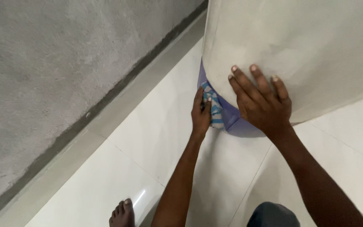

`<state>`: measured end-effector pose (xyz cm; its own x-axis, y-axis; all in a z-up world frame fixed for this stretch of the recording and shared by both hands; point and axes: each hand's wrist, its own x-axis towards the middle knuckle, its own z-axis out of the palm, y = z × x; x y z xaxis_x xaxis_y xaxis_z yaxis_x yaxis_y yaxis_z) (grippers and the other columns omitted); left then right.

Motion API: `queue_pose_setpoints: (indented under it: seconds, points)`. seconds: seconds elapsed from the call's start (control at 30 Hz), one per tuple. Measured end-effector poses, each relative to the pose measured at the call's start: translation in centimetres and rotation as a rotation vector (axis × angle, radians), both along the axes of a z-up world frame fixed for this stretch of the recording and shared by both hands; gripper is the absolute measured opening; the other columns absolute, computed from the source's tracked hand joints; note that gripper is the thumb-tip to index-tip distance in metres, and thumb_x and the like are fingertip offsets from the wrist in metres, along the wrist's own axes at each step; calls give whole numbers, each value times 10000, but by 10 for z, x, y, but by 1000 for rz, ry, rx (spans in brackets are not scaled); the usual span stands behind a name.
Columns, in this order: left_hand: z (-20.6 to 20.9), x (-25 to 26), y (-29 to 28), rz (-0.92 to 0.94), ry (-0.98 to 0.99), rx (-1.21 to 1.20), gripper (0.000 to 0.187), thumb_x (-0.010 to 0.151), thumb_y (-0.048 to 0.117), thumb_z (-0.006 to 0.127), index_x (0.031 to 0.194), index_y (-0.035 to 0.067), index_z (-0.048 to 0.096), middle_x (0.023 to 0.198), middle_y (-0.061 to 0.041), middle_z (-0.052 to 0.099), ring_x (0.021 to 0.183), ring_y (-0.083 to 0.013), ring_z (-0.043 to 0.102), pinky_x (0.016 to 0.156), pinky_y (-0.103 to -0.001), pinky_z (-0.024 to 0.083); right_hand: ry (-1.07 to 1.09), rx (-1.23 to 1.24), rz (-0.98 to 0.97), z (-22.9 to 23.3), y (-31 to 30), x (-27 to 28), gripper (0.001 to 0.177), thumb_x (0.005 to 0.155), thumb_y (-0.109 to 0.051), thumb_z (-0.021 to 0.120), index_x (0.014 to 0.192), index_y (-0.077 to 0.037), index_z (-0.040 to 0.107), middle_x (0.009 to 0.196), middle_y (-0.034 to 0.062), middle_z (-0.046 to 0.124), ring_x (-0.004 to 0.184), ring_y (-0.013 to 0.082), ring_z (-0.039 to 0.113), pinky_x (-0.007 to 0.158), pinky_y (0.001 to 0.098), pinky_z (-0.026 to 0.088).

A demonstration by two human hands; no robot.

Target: The person wipes the exterior of a large white plastic container with a blue and white cloth. They scrub the lower purple band and the upper white body of the container, moving around its circumference.

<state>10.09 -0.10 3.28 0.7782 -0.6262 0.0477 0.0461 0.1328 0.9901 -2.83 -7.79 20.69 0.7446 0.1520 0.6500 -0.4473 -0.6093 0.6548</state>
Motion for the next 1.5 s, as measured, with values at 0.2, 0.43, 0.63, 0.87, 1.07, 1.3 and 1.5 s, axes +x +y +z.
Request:
queue_pose_setpoints:
  seconds: [0.2, 0.43, 0.63, 0.87, 1.07, 1.3, 1.5]
  points:
    - [-18, -1, -20, 28, 93, -25, 552, 1093, 267, 422, 1603, 111, 281, 1696, -101, 245, 1551, -266, 254, 1254, -389, 233, 188, 141, -93, -41, 24, 25, 349, 1069, -278, 520, 1353, -230, 717, 1540, -39, 582, 1471, 164, 450, 1257, 355, 202]
    - [-51, 15, -57, 123, 257, -28, 548, 1066, 205, 343, 1602, 94, 300, 1698, -93, 252, 1560, -261, 234, 1255, -383, 201, 272, 151, -200, -7, 28, 43, 318, 1079, -183, 556, 1353, -193, 716, 1559, -29, 590, 1502, 180, 441, 1299, 338, 212]
    - [-93, 41, -75, 79, 562, 27, 530, 1075, 274, 298, 1588, 140, 291, 1660, -90, 267, 1498, -276, 322, 1219, -400, 292, 254, 32, -213, -7, 20, 69, 330, 1066, -249, 570, 1346, -245, 742, 1512, -76, 629, 1453, 139, 473, 1263, 340, 237]
    - [-134, 53, -83, -13, 1098, -81, 549, 1071, 361, 278, 1598, 210, 250, 1647, -121, 310, 1434, -328, 419, 1167, -462, 399, 230, 52, -315, -31, 14, 68, 312, 1054, -326, 580, 1301, -310, 771, 1495, -142, 630, 1448, 115, 461, 1287, 342, 207]
    - [-195, 31, -89, 85, 1249, -341, 546, 1069, 386, 320, 1566, 169, 253, 1621, -211, 360, 1376, -397, 447, 1079, -529, 424, 257, -25, -401, -49, 9, 67, 339, 1068, -423, 556, 1349, -311, 707, 1518, -98, 606, 1463, 162, 426, 1291, 419, 125]
    - [-28, 51, -88, 173, 127, -238, 521, 1108, 256, 418, 1556, -9, 420, 1646, -206, 367, 1520, -349, 361, 1244, -437, 290, 399, 179, -439, -56, 19, 65, 439, 999, -347, 576, 1418, -239, 648, 1567, -37, 541, 1510, 192, 363, 1295, 432, 167]
    - [8, 76, -80, 91, 79, -341, 519, 1116, 243, 382, 1585, 22, 355, 1655, -190, 367, 1527, -331, 369, 1252, -430, 310, 500, 249, -420, -43, 29, 105, 494, 956, -265, 596, 1442, -177, 623, 1577, -41, 508, 1492, 140, 380, 1257, 331, 252]
